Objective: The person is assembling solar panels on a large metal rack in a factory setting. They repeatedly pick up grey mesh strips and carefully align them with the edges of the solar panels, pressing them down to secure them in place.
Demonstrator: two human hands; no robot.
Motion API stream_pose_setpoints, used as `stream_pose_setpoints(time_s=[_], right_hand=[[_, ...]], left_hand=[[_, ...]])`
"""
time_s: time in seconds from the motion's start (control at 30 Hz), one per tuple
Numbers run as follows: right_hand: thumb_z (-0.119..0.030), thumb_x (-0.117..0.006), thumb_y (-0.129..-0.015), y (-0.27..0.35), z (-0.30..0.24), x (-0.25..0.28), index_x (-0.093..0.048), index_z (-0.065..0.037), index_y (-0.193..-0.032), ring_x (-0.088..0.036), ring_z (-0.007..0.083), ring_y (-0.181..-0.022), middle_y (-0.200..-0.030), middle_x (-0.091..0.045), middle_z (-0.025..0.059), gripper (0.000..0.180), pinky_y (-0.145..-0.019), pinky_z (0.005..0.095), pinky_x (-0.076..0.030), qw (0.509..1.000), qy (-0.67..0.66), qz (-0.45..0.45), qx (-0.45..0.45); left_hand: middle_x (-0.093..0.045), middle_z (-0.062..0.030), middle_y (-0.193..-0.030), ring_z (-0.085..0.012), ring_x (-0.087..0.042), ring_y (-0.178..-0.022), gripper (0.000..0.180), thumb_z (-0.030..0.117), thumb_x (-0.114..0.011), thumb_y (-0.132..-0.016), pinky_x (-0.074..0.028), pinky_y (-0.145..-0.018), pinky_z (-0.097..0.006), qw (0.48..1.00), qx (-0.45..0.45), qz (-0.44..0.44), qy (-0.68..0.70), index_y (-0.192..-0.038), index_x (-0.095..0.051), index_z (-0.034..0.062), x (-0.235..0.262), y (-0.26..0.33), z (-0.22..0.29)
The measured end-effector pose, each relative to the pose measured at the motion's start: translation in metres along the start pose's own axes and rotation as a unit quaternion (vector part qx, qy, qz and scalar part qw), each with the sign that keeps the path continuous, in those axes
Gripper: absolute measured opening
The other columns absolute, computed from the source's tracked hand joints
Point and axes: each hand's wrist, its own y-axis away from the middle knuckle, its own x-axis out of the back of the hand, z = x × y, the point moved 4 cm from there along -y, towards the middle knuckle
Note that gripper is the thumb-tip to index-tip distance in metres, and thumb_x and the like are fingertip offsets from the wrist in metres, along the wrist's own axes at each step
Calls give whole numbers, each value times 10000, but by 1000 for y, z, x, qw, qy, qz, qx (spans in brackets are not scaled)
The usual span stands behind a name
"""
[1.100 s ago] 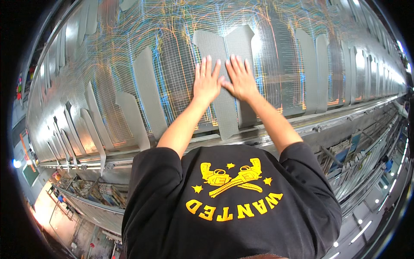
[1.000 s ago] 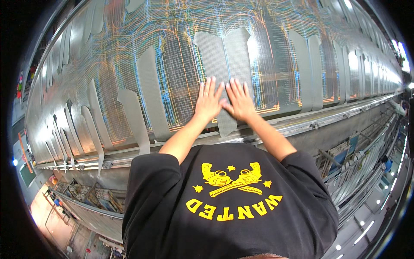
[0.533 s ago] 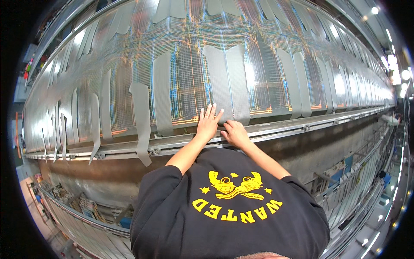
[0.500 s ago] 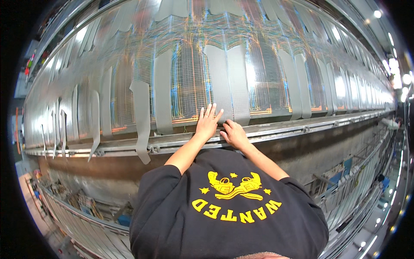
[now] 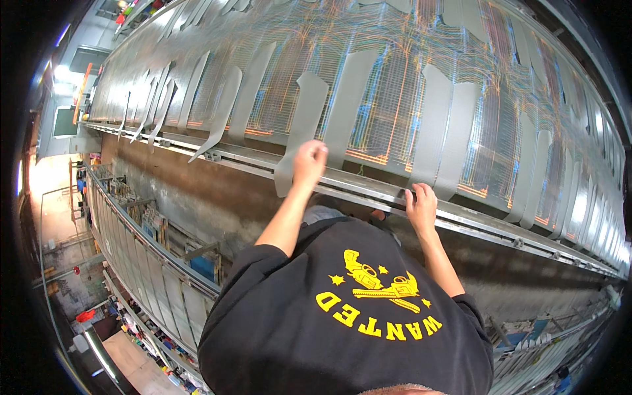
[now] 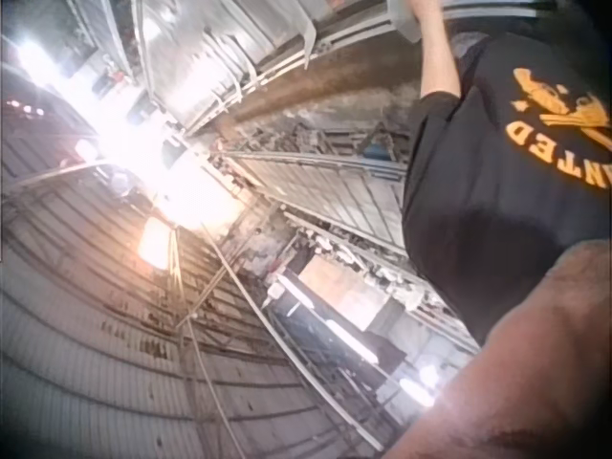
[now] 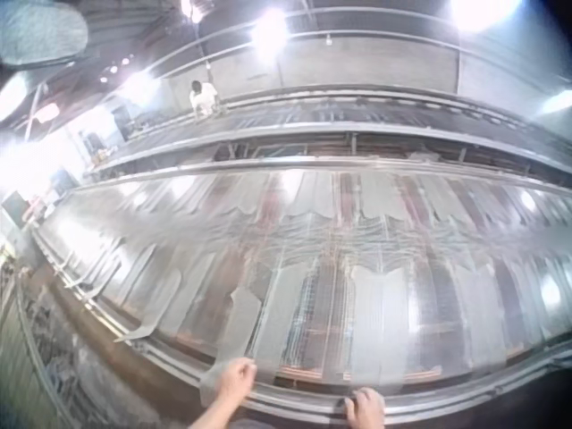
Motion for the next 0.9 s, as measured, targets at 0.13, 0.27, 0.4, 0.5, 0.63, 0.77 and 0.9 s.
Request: stream_pose_setpoints(time_s=[0.13, 0.27, 0.4, 0.5, 0.63, 0.77, 0.9], right_hand=[[-316, -689, -1000, -39, -107, -32, -734, 0, -1114, -711, 360, -1049, -1094, -741, 204, 339, -917, 434, -554, 961, -217, -155, -76], [-540, -585, -1016, -93, -197, -132, -784, 17, -1019, -693, 418, -983, -962, -741, 245, 591, -900, 485, -543, 951, -177, -242, -71], [-492, -662, -981, -117, -229, -238, -763, 17, -947, -700, 370, -790, -812, -708, 236, 520, -780, 484, -547, 926, -138, -293, -191], [-260, -666, -1028, -132, -275, -237, -622, -48, -892, -507, 76, -664, -733, -575, -35, 256, -608, 283, -443, 835, -420, -175, -311], [-225, -645, -1047, -158, -303, -162, -561, -131, -812, -475, 54, -698, -761, -516, -79, 266, -643, 249, -408, 777, -489, -154, -366], [-218, -665, -1039, -152, -326, -126, -597, -117, -848, -417, 13, -718, -791, -513, -116, 226, -624, 215, -329, 774, -519, -176, -318], [-255, -663, -1051, -149, -340, -119, -631, -88, -903, -415, 10, -724, -798, -526, -113, 225, -627, 217, -336, 775, -530, -144, -313]], left_hand=[[-762, -155, -1042, -272, -727, -972, 430, 366, -712, -975, -554, -909, -390, 971, 224, 74, -36, -1168, -711, -18, 77, -28, -119], [-726, -76, -1066, -130, -687, -852, 511, 446, -687, -1017, -556, -749, -283, 906, 371, -114, 168, -1284, -656, 11, 82, -58, -185], [-706, -65, -1045, -131, -670, -861, 568, 520, -648, -1022, -543, -742, -288, 897, 339, -215, 187, -1245, -663, -2, 84, -82, -172], [-709, -108, -1189, -182, -690, -1024, 679, 614, -576, -1029, -561, -885, -350, 861, 376, -311, 145, -1332, -621, 8, 92, -100, -171], [-689, -156, -1259, -243, -678, -1122, 749, 647, -585, -1006, -554, -942, -410, 667, 492, -384, 407, -1380, -588, -2, 66, -135, -167], [-617, -231, -1383, -320, -640, -1224, 781, 508, -716, -977, -555, -969, -489, 585, 435, -476, 491, -1503, -470, -14, 10, -206, -118], [-640, -221, -1363, -341, -696, -1110, 672, 263, -783, -955, -589, -940, -521, 752, 424, -299, 407, -1478, -488, -38, -39, -275, -114]])
